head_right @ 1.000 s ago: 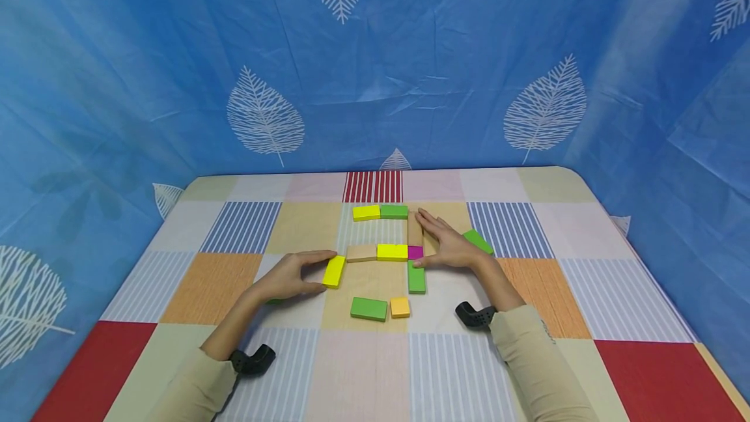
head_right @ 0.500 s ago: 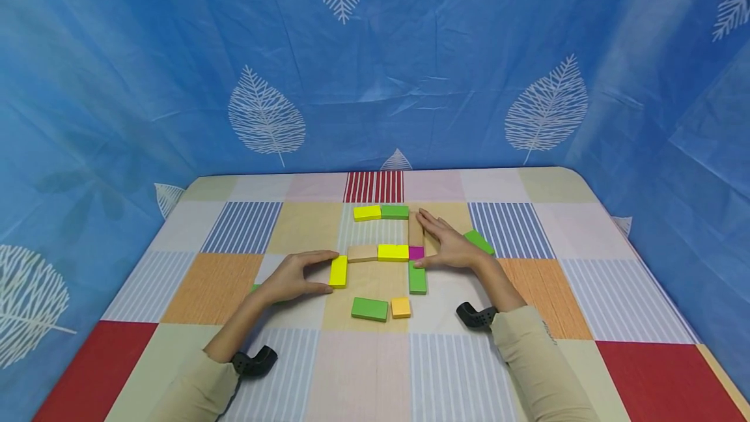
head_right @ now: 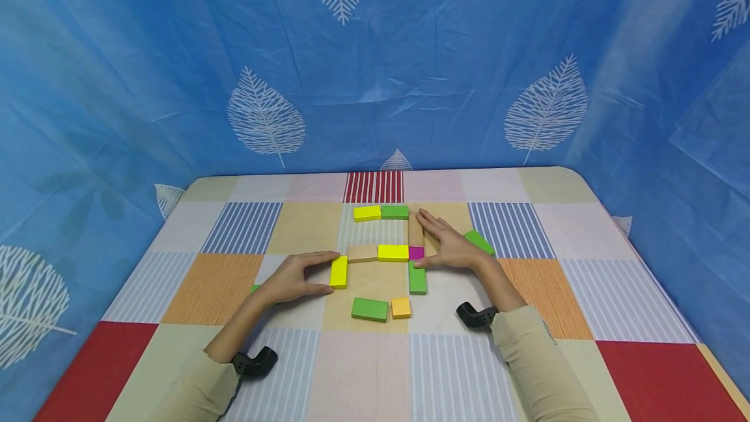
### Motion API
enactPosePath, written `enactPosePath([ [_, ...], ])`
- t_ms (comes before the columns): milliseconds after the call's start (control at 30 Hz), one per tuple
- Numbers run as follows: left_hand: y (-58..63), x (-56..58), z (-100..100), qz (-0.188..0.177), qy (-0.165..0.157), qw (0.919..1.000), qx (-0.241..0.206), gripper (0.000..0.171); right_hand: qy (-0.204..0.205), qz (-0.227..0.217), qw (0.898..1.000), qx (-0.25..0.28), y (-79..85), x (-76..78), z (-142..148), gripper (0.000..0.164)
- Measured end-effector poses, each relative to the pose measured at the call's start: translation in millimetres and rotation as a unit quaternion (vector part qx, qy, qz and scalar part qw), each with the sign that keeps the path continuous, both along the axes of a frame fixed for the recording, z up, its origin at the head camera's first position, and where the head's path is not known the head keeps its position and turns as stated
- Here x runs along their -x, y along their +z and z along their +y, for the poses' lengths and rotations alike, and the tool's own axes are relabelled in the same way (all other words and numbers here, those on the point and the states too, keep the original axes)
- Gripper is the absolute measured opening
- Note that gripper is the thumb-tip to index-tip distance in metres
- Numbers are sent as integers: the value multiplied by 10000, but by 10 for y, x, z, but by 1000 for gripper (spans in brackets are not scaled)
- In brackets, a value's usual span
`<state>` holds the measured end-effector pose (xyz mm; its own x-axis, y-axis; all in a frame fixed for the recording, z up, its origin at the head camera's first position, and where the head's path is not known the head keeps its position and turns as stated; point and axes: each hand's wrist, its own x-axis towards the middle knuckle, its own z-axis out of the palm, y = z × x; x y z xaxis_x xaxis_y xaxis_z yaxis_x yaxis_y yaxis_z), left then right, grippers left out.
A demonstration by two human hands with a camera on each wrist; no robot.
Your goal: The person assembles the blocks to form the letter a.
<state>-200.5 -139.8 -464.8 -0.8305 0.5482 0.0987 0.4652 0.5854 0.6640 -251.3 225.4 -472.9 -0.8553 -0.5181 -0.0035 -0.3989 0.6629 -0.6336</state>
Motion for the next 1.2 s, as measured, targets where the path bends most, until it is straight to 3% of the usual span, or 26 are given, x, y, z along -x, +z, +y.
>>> enactPosePath([
  [1067, 73, 12, -16, -10, -159, 9999, 28, 66, -33, -48, 10000, 32, 58, -26, -4, 107],
  [1200, 113, 18, -24, 268, -269, 9991, -171, 66, -26, -30, 10000, 46, 54, -17, -10, 107],
])
